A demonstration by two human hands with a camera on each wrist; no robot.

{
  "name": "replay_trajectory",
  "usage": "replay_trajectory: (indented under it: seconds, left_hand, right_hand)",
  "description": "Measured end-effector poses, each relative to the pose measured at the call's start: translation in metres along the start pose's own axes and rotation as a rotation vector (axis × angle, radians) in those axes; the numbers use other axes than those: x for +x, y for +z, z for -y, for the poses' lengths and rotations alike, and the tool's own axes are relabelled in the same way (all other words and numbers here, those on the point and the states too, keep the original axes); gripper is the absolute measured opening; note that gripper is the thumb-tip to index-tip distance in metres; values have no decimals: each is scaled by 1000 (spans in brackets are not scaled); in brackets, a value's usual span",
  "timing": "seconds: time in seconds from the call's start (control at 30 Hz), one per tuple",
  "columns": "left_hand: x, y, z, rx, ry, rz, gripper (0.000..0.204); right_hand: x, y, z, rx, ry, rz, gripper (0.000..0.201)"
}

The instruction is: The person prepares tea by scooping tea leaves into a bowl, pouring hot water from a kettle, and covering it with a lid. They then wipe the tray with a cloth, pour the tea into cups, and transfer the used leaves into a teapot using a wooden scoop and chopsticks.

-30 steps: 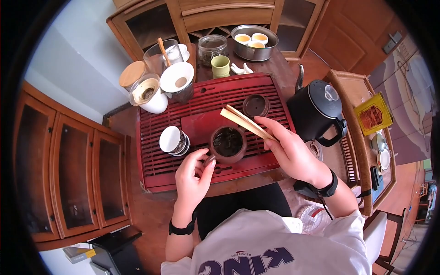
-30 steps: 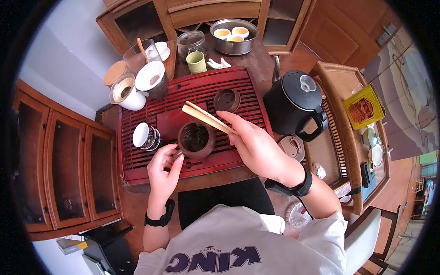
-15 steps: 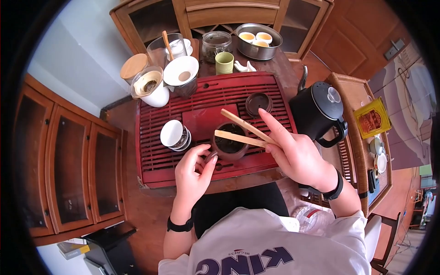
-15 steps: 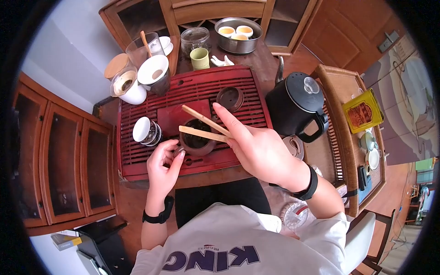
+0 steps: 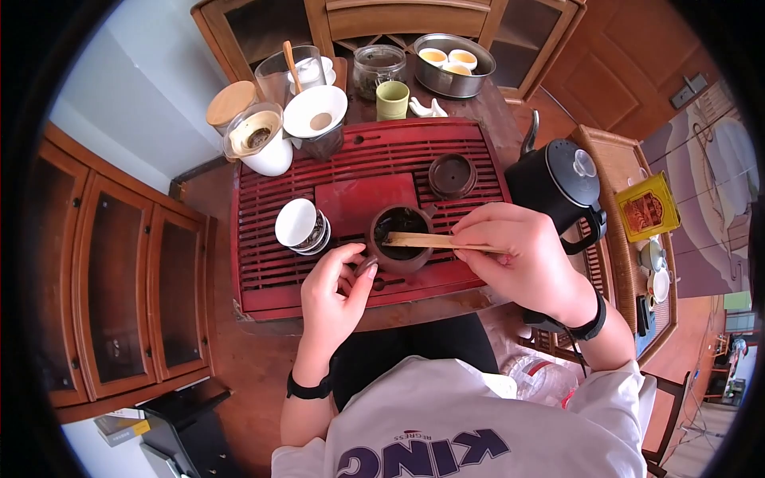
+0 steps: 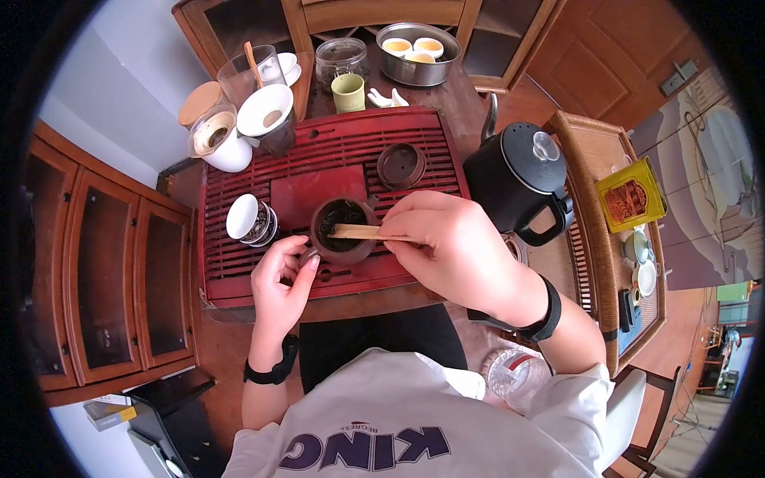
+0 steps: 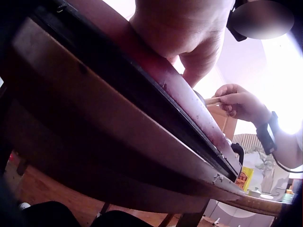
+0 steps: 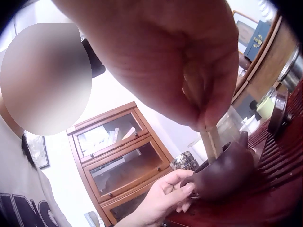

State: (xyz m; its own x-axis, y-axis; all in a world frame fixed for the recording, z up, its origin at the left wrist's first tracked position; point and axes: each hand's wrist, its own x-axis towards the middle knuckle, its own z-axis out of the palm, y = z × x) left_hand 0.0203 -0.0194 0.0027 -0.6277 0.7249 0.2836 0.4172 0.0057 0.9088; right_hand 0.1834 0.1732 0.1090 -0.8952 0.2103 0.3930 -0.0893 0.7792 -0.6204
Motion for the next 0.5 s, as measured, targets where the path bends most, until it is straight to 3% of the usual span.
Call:
replay_trajectory:
  seconds: [0.33,0.5]
  left_hand:
    - [-1,1,0,7,7,-11,29]
    - [0,0,-1,13,14,-4,28]
  right_hand:
    - [25,32,-3,257,-18,-111,15]
    - [26,31,-11,164,-35,-89,16]
